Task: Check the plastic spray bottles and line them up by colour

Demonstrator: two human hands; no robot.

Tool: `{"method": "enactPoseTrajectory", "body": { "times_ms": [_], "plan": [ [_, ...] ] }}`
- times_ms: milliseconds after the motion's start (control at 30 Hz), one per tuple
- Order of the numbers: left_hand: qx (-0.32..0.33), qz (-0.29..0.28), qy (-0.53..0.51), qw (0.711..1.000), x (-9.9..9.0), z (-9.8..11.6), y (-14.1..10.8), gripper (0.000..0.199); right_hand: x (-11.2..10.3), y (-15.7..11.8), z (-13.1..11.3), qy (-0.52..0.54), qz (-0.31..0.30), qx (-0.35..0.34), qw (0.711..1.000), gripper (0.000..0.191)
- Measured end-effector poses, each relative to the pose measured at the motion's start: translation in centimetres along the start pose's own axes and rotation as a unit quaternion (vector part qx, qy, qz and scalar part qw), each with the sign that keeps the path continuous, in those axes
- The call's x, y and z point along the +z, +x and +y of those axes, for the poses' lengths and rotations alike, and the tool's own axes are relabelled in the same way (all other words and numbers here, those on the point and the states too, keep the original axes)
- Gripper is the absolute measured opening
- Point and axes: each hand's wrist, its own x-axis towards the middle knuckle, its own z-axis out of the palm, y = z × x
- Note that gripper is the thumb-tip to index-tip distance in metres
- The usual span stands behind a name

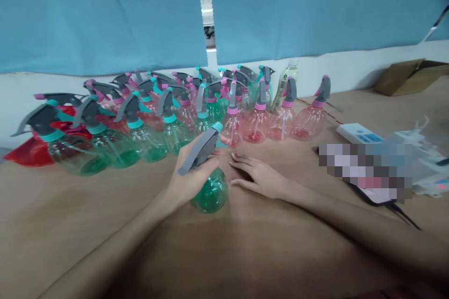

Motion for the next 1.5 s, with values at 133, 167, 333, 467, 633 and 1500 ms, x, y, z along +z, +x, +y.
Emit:
{"method": "enactPoseTrajectory", "body": {
  "times_ms": [133,167,333,467,633,1500],
  "plan": [
    [-0.014,0.007,-0.030,0.999,0.19,-0.02,-0.14,0.023,0.07,-0.06,-0.08,-0.006,0.000,0.002,1.000,0.058],
    [-0.017,0.008,-0.033,0.999,0.23,-0.05,-0.17,0.024,0.07,-0.07,-0.09,-0.008,-0.002,0.002,1.000,0.058],
    [-0.006,0.013,-0.044,0.999,0.54,-0.08,-0.22,0.035,0.11,-0.04,0.02,0.001,-0.002,0.003,1.000,0.058],
    [0.024,0.021,-0.064,0.997,0.78,0.10,-0.18,0.042,0.17,-0.03,0.16,0.010,0.001,0.001,1.000,0.056],
    [0.032,0.014,-0.063,0.997,0.67,0.11,-0.16,0.041,0.19,-0.07,0.11,0.006,0.002,0.001,1.000,0.055],
    [0.030,0.039,-0.063,0.997,0.88,-0.75,-0.21,0.026,0.18,-0.20,0.19,-0.016,0.001,0.002,1.000,0.056]
  ]
}}
